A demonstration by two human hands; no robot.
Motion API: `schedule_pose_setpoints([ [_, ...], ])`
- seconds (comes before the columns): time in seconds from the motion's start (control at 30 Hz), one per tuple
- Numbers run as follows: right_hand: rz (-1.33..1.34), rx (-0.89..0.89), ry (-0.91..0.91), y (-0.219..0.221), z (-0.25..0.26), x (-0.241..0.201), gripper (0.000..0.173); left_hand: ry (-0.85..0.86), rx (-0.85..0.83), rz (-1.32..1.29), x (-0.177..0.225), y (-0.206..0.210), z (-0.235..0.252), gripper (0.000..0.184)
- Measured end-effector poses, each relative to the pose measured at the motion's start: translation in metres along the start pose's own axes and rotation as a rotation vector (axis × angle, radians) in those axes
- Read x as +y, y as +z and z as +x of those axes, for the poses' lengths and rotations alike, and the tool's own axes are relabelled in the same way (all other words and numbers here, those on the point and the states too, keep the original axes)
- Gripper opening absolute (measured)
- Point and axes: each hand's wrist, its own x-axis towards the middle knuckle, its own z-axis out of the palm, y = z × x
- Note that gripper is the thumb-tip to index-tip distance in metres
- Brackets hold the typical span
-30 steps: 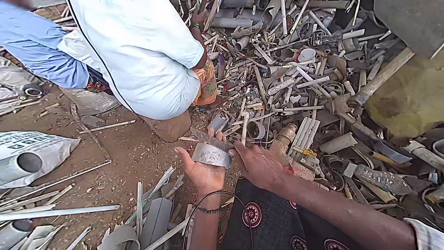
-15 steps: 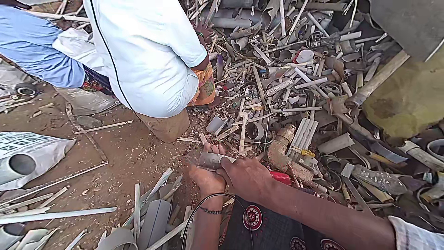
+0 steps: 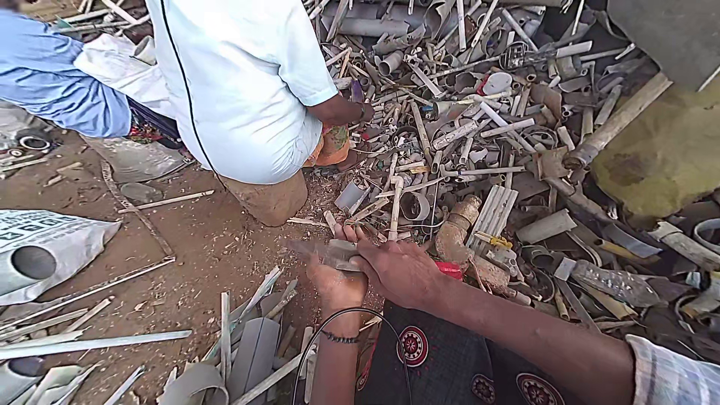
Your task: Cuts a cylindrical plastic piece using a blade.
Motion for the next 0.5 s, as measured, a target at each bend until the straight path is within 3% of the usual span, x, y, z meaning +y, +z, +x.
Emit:
schedule_pose_setpoints([
  [0.07,0.045,0.076,0.059,-0.006,0.001,0.007,0.049,-0.035,0.076,0.007,0.003,0.000,0.001,0.061],
  [0.17,-0.061,0.073,0.069,-0.008,0.000,0.016,0.049,-0.070,0.048,-0.045,0.005,-0.001,0.004,0.062],
  [0.3,-0.131,-0.086,-0.025,0.004,-0.005,0.008,0.047,-0.082,0.000,-0.111,0.005,-0.009,0.006,0.067],
  [0.37,-0.156,-0.077,-0.027,0.001,-0.006,0.006,0.046,-0.091,0.000,-0.122,0.005,-0.008,0.008,0.065],
  [0.5,-0.083,-0.003,0.099,-0.004,-0.001,0.015,0.049,-0.086,0.046,-0.104,0.005,0.000,0.006,0.056],
])
